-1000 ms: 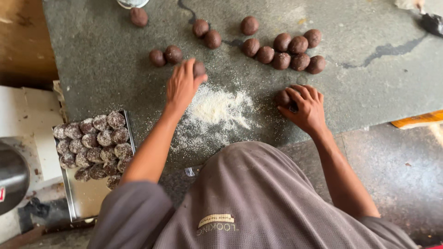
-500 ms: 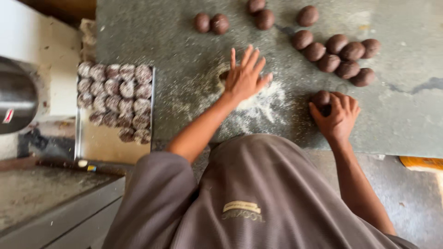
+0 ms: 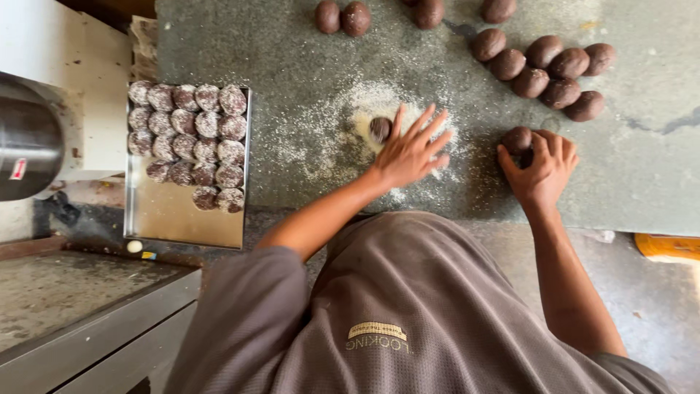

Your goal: The person rolls chocolate balls in a white powder on a stone surface and arranges them into a metal tray by hand.

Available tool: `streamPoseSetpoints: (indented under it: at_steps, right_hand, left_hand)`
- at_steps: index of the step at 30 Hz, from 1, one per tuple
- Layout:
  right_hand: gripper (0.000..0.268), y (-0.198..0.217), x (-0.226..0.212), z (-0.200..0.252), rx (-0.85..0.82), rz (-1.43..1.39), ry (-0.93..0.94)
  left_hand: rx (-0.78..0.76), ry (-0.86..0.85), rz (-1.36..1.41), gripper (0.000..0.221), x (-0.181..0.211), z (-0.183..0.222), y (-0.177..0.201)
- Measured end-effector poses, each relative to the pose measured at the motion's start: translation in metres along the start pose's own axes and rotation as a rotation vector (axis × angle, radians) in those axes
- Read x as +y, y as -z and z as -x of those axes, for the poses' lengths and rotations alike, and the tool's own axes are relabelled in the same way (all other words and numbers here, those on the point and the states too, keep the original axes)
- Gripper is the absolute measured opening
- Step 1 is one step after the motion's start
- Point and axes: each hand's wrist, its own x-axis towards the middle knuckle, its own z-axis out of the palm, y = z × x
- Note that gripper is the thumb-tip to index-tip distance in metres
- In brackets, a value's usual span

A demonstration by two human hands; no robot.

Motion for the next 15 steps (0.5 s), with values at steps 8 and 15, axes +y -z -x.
streamPoseSetpoints:
  at_steps: [8, 15]
  right_hand:
    - [0.072, 0.018, -0.010, -0.012, -0.127, 0.012, -0.017]
    - [0.076, -0.006, -0.114, -0.025, -0.453, -0.222, 0.198]
  left_hand:
    - [0.058, 0.191, -0.002, 0.058, -0.068, 0.009, 0.043]
    - [0.151, 0.196, -0.025, 0.067, -0.031, 0.153, 0.029]
